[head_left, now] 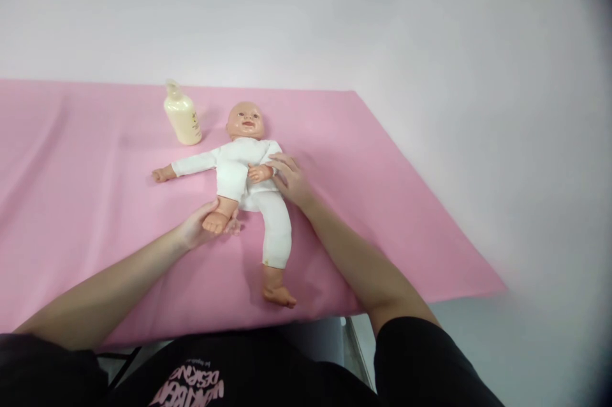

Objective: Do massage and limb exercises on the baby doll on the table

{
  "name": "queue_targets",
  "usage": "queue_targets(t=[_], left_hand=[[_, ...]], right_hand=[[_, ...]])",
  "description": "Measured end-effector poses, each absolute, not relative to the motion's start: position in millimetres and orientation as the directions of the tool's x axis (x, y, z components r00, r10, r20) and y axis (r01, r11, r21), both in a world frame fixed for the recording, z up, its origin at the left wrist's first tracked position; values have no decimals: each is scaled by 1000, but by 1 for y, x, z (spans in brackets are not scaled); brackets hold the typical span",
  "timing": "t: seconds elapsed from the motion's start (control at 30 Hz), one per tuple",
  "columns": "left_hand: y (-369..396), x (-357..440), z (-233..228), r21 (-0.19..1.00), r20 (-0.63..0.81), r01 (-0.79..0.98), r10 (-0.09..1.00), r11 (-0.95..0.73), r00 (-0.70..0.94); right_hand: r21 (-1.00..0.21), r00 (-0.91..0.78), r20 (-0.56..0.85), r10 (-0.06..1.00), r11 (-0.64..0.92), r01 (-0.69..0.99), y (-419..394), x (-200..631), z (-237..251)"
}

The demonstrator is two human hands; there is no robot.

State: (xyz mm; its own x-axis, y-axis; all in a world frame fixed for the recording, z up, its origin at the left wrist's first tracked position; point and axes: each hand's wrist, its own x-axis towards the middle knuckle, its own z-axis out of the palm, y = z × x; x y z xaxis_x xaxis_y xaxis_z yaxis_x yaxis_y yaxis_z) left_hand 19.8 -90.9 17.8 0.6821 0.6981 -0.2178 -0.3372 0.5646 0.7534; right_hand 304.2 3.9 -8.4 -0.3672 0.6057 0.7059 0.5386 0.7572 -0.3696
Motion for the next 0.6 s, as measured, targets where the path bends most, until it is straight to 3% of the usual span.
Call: queue_targets(t=[0.13,0.27,0.4,0.47,0.6], left_hand=[[-91,16,4,830,-171,-209,593,518,787],[-94,10,3,873,-152,-109,479,475,865],[-97,8,18,956,-159,47,376,291,913],[-100,8,22,974,-198,138,376,182,905],[-109,10,20,980,-178,199,475,6,862]], right_hand=[[-461,-289,713,639,737,495,3,305,-10],[-626,-119,689,715,670,400,5,306,-17],[-782,51,605,795,580,228,12,307,-22],[-816,138,576,806,555,165,16,308,-22],[-858,272,510,816,504,100,22,316,-22]])
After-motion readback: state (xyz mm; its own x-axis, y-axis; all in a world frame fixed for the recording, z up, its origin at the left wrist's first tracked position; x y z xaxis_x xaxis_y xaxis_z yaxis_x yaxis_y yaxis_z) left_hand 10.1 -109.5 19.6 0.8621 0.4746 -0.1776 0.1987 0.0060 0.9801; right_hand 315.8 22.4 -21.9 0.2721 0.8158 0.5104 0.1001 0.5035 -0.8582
